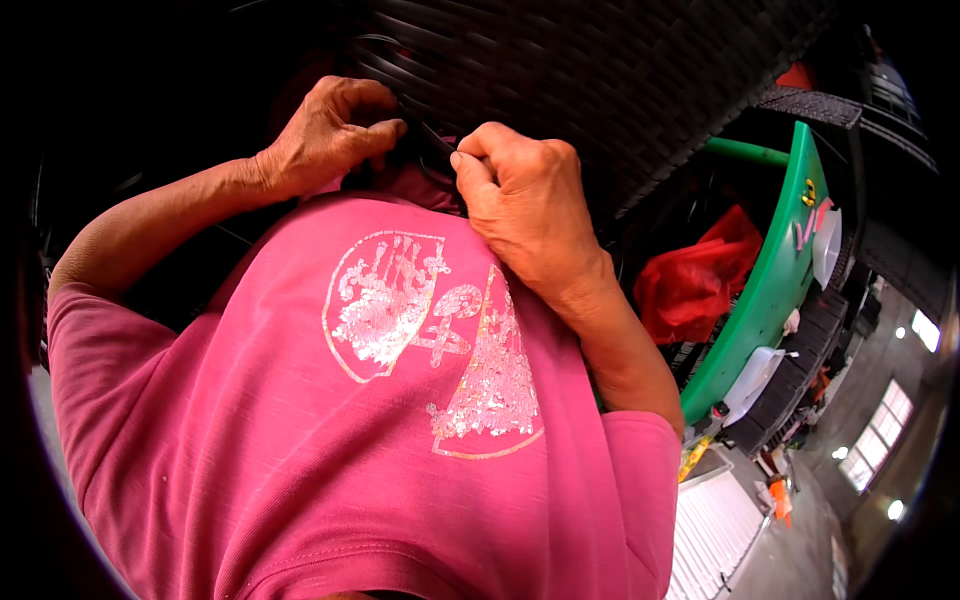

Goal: The person weaves black plastic strips into a furniture frame by hand, pulling the strips through the existing weave and tucking the ends into the frame.

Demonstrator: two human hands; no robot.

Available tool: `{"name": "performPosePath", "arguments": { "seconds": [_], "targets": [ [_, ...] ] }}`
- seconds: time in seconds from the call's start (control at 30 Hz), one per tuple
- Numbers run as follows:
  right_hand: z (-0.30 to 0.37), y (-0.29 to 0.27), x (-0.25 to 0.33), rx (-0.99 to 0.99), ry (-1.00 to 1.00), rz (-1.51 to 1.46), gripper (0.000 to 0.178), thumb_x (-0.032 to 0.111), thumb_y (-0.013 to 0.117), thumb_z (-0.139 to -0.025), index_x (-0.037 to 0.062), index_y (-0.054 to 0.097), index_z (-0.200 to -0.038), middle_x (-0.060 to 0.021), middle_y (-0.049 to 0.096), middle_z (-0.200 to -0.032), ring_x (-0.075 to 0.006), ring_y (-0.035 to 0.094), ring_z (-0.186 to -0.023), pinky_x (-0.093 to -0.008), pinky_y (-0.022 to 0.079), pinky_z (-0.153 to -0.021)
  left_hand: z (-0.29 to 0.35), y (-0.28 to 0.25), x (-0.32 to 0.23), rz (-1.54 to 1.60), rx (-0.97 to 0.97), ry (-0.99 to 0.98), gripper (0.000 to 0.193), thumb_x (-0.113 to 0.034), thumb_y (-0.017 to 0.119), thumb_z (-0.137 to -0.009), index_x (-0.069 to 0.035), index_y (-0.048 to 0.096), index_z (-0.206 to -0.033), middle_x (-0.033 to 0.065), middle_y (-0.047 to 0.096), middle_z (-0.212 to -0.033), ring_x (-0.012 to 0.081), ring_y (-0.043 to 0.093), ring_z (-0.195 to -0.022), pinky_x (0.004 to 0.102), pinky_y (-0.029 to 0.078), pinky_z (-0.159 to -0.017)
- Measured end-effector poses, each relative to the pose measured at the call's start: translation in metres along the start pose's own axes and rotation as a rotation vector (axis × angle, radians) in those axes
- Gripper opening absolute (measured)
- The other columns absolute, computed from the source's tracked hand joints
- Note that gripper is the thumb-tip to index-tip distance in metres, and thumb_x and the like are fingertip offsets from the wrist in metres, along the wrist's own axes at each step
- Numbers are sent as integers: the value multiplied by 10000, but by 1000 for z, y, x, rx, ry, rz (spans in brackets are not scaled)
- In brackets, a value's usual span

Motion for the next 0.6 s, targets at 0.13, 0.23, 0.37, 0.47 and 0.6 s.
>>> {"name": "performPosePath", "arguments": {
  "seconds": [0.13,0.23,0.37,0.47,0.6],
  "targets": [
    [-4,13,0,-42,-98,112,109,75,601,-804,-4,603,-728,-182,594,-610,-337,616,-575,-387,485,-534,1,2,3,6,-17,34,186,-159,615,-837,28,611,-843,38,580,-596,82,570,-519,225,445,-452],
    [-12,19,0,-32,-128,123,133,85,592,-809,-3,591,-709,-188,592,-607,-347,617,-579,-404,491,-545,2,3,4,7,-28,18,195,-169,616,-845,24,605,-868,38,583,-599,81,566,-519,225,442,-451],
    [-21,27,-2,-65,-211,280,94,66,626,-806,-17,630,-762,-142,584,-562,-213,590,-471,-325,448,-470,4,3,1,-2,-47,9,179,-171,618,-856,5,606,-889,31,581,-599,83,555,-510,228,434,-448],
    [-23,33,0,-78,-247,402,99,83,650,-804,-11,634,-778,-147,593,-583,-263,607,-508,-353,476,-505,2,2,17,240,-54,-34,150,-156,619,-862,-10,618,-899,30,591,-621,85,549,-504,228,432,-446],
    [-16,17,18,-284,-493,372,86,57,674,-795,-12,650,-841,-149,637,-715,-272,640,-648,-346,511,-600,-13,-26,17,23,-54,-74,126,-128,600,-863,-18,636,-814,45,607,-644,132,594,-563,265,464,-468]
  ]
}}
Point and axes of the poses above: each hand's wrist, its own z-axis away from the middle knuckle, its own y-axis out of the palm, x = y × z, the point moved 1 cm from there along -z, towards the middle knuckle
